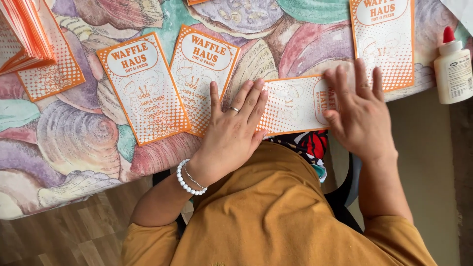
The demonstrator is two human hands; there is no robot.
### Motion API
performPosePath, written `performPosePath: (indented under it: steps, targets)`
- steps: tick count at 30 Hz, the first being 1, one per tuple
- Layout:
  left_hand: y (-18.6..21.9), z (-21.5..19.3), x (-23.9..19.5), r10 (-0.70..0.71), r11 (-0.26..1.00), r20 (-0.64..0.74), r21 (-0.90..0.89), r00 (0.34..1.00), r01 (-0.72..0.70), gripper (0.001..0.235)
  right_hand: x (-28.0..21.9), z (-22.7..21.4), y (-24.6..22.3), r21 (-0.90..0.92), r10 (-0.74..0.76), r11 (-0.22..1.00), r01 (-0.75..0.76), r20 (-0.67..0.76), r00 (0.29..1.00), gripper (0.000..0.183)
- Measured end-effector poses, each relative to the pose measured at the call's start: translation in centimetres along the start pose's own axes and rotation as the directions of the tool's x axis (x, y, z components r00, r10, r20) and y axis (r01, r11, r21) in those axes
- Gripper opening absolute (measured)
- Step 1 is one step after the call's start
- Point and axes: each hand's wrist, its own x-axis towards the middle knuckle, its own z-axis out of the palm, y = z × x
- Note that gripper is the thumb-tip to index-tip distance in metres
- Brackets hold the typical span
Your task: Applying glue to paper templates and folding them to assemble waffle house bags
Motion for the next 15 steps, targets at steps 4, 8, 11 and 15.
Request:
performPosePath:
  steps: [4, 8, 11, 15]
  targets:
    - [0.0, 0.0, -0.1, 0.006, 1.0, -0.011, 0.027, 1.0, -0.006, 0.078, -0.6, -0.6, 1.1, -0.048, 0.001, 0.999, -0.001, -0.003, 1.0, 0.076]
    - [-0.1, 0.1, -0.1, 0.002, 1.0, -0.024, 0.008, 1.0, -0.002, 0.079, -1.3, -0.3, 1.6, -0.079, 0.0, 0.997, -0.001, -0.025, 1.0, 0.078]
    - [-0.1, -0.2, 0.0, 0.006, 0.999, -0.001, 0.035, 1.0, -0.006, 0.079, -1.3, -0.1, 1.3, -0.049, -0.041, 0.998, 0.038, -0.063, 0.997, 0.072]
    - [-0.1, -0.3, -0.1, 0.012, 1.0, -0.01, -0.006, 1.0, -0.012, 0.079, -1.2, -0.3, 1.1, -0.044, -0.021, 0.999, 0.017, -0.089, 0.996, 0.076]
